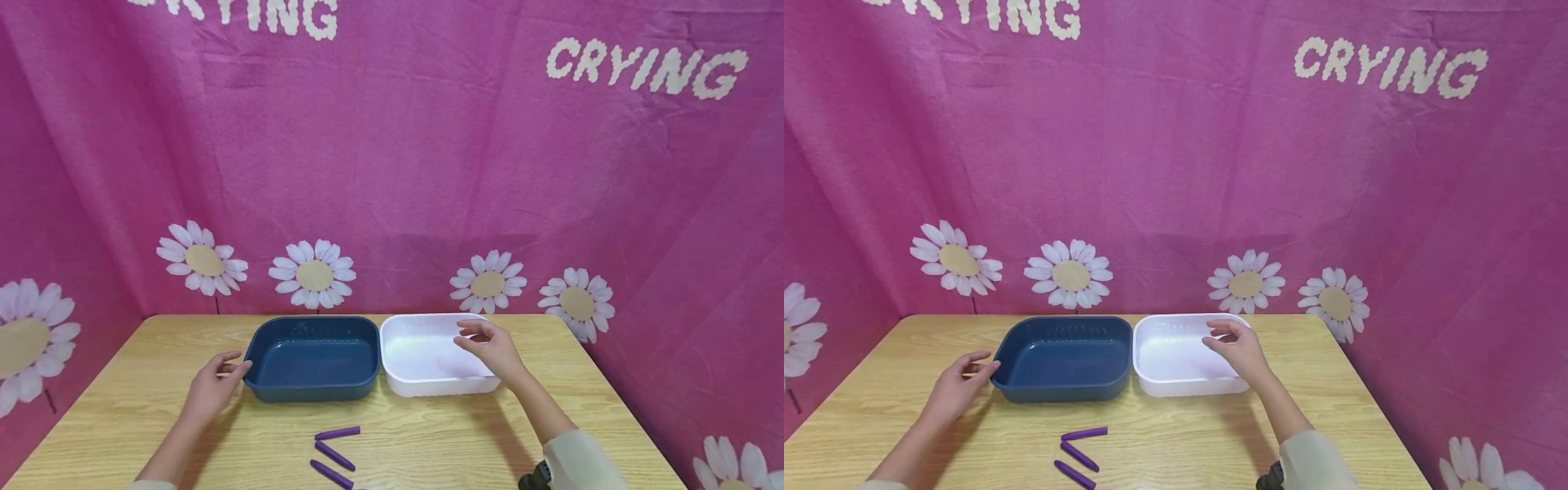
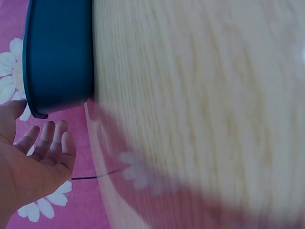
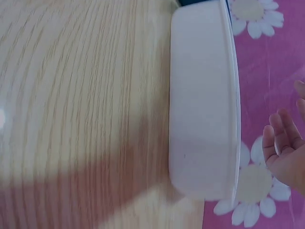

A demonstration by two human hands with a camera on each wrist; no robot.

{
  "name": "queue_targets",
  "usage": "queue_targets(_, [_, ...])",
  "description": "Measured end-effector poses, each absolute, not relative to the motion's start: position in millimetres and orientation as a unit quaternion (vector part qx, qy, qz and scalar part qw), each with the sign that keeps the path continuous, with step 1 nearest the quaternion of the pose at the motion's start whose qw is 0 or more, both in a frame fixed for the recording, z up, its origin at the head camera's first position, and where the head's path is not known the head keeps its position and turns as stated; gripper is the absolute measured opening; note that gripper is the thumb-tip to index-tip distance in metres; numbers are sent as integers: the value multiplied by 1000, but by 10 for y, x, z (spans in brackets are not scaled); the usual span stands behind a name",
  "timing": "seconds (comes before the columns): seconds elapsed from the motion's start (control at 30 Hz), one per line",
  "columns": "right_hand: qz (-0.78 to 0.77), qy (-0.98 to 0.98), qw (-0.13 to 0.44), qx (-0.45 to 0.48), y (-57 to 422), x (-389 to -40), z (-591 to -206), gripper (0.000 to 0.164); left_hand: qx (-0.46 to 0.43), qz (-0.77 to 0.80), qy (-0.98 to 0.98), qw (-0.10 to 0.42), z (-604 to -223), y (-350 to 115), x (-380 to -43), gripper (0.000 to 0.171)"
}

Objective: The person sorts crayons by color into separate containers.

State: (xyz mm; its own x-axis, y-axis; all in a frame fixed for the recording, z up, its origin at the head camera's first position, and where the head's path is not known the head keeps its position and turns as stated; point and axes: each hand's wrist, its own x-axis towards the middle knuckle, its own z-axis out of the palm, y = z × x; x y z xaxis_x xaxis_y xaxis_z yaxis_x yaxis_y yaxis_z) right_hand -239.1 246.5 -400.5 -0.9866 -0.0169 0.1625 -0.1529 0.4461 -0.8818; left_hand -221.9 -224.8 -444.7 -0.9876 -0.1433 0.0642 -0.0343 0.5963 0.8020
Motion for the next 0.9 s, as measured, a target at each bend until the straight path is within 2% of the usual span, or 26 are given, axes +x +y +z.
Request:
queue_targets(0.47, [507, -857, 94, -18, 2861, -2337, -4037, 48, 23, -445, -894, 49, -4373, -2291, -1968, 52])
queue_targets(0.9, [490, -864, 96, -62, 3097, -2318, -4183, 51, -13, -443, -896, 23, -4278, -2087, -1692, 47])
